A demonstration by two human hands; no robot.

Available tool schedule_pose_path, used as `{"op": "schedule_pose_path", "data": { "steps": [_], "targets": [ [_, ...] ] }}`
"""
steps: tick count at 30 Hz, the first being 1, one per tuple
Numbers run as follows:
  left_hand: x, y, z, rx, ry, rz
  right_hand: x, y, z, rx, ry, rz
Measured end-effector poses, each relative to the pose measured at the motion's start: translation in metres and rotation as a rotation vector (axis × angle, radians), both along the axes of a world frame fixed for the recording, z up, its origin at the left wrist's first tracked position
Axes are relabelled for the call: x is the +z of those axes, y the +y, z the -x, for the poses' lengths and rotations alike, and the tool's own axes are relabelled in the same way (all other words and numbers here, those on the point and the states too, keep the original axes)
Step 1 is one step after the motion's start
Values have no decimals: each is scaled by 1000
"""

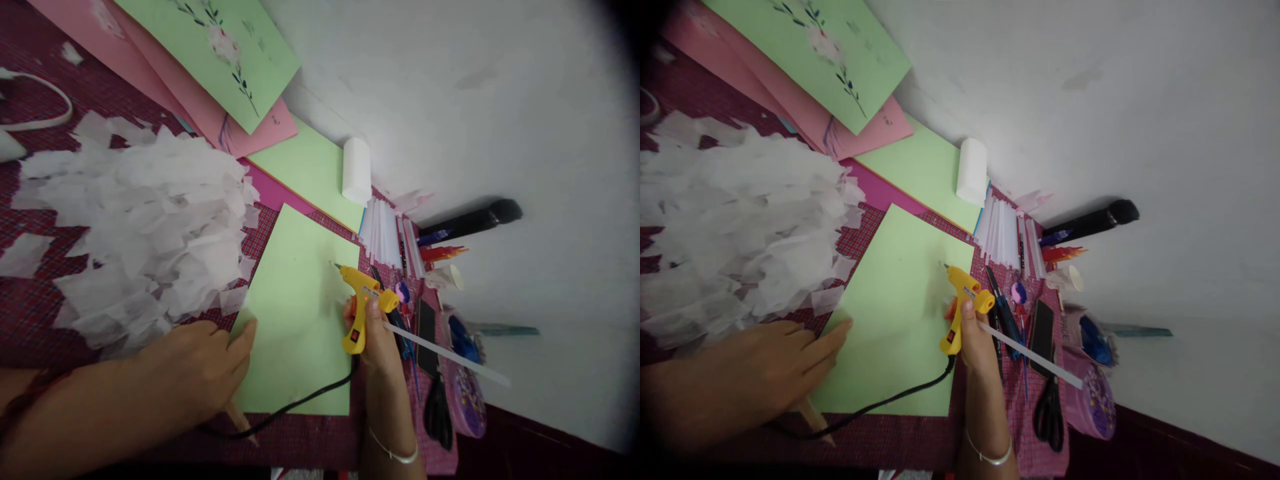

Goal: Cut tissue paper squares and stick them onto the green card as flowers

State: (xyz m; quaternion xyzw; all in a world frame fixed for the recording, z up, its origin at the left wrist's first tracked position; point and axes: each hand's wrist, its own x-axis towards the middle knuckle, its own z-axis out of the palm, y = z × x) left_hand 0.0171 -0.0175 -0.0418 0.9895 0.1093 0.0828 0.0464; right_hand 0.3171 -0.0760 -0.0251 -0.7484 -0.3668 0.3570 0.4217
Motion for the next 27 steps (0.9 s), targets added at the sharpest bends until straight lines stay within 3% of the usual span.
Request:
{"op": "schedule_pose_path", "data": {
  "steps": [7,11,15,19,23,27],
  "targets": [
    [-1,0,1,2,-8,-10,2,0,1,-45,51,13],
    [2,0,-4,-16,16,1,16,-2,12,-9,119,-14],
    [7,3,-9,-27,96,-14,31,-3,20,-61,257,-82],
    [21,10,-12,-21,148,105,45,-4,11,-90,296,-79],
    [31,10,-11,6,227,145,54,0,-1,10,342,1],
    [21,0,-7,102,230,95,52,11,-7,89,343,99]
  ]
}}
